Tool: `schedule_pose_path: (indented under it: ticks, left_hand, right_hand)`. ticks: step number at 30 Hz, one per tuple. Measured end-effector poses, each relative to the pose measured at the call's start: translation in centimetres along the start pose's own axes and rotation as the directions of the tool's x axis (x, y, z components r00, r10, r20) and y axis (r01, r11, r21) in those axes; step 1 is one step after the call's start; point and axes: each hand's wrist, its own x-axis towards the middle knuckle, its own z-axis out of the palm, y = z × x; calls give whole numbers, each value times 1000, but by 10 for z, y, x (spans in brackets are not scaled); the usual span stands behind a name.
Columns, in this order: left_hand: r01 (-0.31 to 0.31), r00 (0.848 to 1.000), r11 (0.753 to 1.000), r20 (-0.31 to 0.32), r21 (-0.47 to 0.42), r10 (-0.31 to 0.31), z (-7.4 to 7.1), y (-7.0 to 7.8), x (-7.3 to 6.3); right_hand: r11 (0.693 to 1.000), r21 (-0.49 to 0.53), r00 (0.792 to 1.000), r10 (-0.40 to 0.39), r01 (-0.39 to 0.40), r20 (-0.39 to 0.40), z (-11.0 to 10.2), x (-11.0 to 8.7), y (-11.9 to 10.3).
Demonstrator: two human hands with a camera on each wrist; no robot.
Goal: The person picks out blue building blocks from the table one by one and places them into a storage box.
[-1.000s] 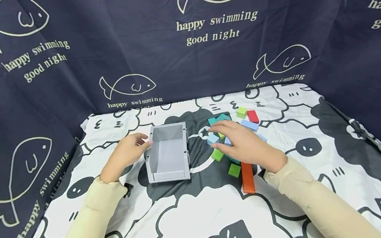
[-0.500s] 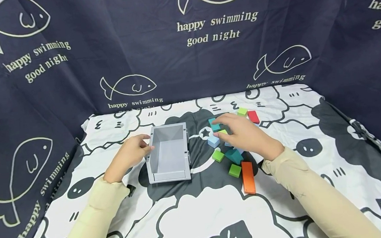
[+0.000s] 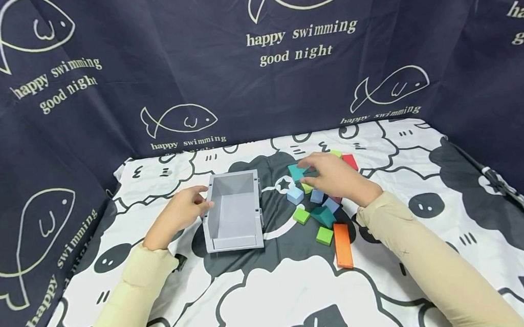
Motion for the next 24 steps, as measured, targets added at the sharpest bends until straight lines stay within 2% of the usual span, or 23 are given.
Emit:
schedule_pose_path:
  ticks: [4, 10, 17, 24]
  left_hand:
    - [6, 1000, 1000, 17, -20, -6, 0, 0, 0]
    - [10, 1000, 999, 23, -38, -9, -1, 1, -1]
    - [5, 1000, 999, 26, -39, -4, -1, 0, -1]
    - [15, 999, 998, 41, -53, -12, 0, -1, 0]
  right_hand:
    - [999, 23, 997, 25, -27, 69, 11, 8, 7]
    - [1000, 14, 993, -2, 0, 117, 23, 17, 5]
    - [1000, -2, 970, -15, 16, 242, 33, 22, 0]
    - [998, -27, 963, -53, 63, 266, 43, 23, 2]
